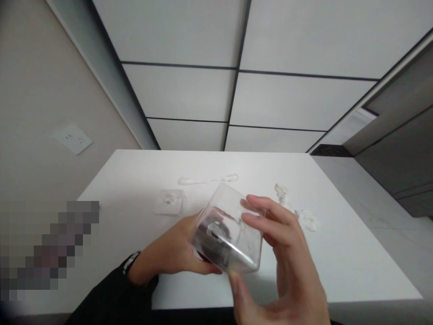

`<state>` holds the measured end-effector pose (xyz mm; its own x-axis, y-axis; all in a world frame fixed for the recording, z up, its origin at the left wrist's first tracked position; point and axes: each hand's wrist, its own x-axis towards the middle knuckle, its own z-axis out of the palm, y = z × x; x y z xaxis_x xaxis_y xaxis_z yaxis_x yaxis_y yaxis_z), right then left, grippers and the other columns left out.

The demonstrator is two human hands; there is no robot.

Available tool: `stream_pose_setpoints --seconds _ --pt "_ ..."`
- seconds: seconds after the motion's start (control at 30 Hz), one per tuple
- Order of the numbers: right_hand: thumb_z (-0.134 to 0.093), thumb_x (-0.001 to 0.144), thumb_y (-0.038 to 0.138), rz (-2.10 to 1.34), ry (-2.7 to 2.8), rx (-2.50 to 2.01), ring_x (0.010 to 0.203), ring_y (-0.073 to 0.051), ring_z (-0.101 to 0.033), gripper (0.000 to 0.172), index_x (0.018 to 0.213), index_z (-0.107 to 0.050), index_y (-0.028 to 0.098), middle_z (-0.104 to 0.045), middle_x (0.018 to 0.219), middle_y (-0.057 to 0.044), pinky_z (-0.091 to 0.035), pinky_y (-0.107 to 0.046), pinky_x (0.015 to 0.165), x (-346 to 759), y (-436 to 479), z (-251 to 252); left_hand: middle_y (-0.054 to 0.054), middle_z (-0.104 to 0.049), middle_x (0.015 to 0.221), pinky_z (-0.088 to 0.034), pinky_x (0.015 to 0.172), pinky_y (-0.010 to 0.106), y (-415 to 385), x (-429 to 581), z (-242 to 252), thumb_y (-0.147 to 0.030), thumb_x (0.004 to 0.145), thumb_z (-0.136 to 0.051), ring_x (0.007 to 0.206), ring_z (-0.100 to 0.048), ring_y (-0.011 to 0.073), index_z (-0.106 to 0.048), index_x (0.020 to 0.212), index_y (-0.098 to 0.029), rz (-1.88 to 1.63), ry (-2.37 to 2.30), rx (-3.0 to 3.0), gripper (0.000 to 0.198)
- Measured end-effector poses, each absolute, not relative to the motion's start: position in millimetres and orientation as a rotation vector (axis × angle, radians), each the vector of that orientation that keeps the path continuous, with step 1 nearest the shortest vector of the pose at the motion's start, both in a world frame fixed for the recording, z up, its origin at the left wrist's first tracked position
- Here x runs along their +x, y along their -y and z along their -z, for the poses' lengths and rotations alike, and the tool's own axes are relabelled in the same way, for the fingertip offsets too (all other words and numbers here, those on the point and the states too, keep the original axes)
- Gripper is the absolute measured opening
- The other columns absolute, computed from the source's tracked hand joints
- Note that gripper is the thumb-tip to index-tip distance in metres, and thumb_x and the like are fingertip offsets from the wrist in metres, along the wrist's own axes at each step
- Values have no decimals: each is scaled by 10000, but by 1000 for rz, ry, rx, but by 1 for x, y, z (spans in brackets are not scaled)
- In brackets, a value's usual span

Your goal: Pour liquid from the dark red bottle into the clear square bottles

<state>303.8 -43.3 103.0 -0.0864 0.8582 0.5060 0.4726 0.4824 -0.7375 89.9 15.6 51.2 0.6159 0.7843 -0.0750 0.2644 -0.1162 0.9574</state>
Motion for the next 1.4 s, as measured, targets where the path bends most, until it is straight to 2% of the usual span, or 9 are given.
stream_pose_setpoints --seconds 0.17,0.33,0.57,0.77,0.9,1.13,1.2,1.3,1.4 --pt "-763 932 297 -772 1501 -1125 1437 -305 -587 455 1360 -633 382 -571 1543 -75 -611 -434 1100 314 38 -85 80 -768 1207 -574 968 435 -16 89 -54 -429 638 -1000 1084 -732 315 -598 1329 -226 -546 -929 1706 825" --pt "-774 951 384 -939 1320 -1042 1383 -264 -642 384 1318 -666 411 -572 1580 -39 -629 -388 1070 312 33 -74 68 -766 1186 -571 956 428 -16 89 -54 -428 631 -1003 1050 -731 300 -598 1305 -236 -557 -913 1714 809" --pt "-806 928 416 -1031 1233 -1006 1339 -261 -672 402 1309 -677 424 -628 1536 -31 -627 -398 1066 310 32 -71 64 -757 1164 -555 945 422 -16 90 -55 -444 629 -1006 1027 -718 294 -600 1304 -233 -548 -929 1729 815" --pt "-781 925 512 -1054 1272 -1056 1307 -299 -692 592 1474 -596 395 -549 1620 -91 -621 -453 1068 320 31 -60 56 -752 1179 -548 965 400 -15 89 -54 -400 638 -1003 1039 -721 278 -603 1322 -238 -556 -907 1697 808" --pt "-752 926 546 -1117 1329 -1056 1310 -323 -696 689 1550 -499 397 -592 1578 -114 -588 -521 1104 337 25 -50 74 -749 1241 -543 971 414 -15 89 -55 -385 627 -1008 1108 -722 307 -593 1334 -247 -553 -915 1682 831" --pt "-694 897 615 -1413 1217 -1106 1368 -375 -652 939 1687 -237 398 -588 1572 -151 -512 -634 1142 365 23 -14 51 -749 1262 -530 982 414 -14 89 -54 -327 613 -1001 1137 -718 297 -587 1299 -262 -565 -902 1662 804" --pt "-650 894 649 -1451 1110 -1106 1319 -381 -684 920 1685 -255 392 -655 1487 -144 -513 -656 1125 362 25 -7 47 -750 1247 -535 965 407 -14 89 -53 -285 605 -1003 1117 -719 288 -578 1301 -264 -557 -913 1655 815" --pt "-552 903 719 -1453 1039 -1120 1259 -371 -715 829 1634 -394 362 -745 1314 -138 -524 -637 1112 352 28 -3 58 -747 1242 -545 963 422 -15 90 -51 -257 589 -1009 1106 -718 291 -560 1309 -255 -535 -932 1644 849" --pt "-496 882 830 -1488 1032 -1098 1215 -360 -732 842 1560 -511 332 -767 1248 -144 -543 -594 1103 341 30 -3 88 -719 1299 -557 1012 476 -15 91 -49 -299 599 -1021 1160 -705 318 -544 1341 -253 -521 -948 1659 884"
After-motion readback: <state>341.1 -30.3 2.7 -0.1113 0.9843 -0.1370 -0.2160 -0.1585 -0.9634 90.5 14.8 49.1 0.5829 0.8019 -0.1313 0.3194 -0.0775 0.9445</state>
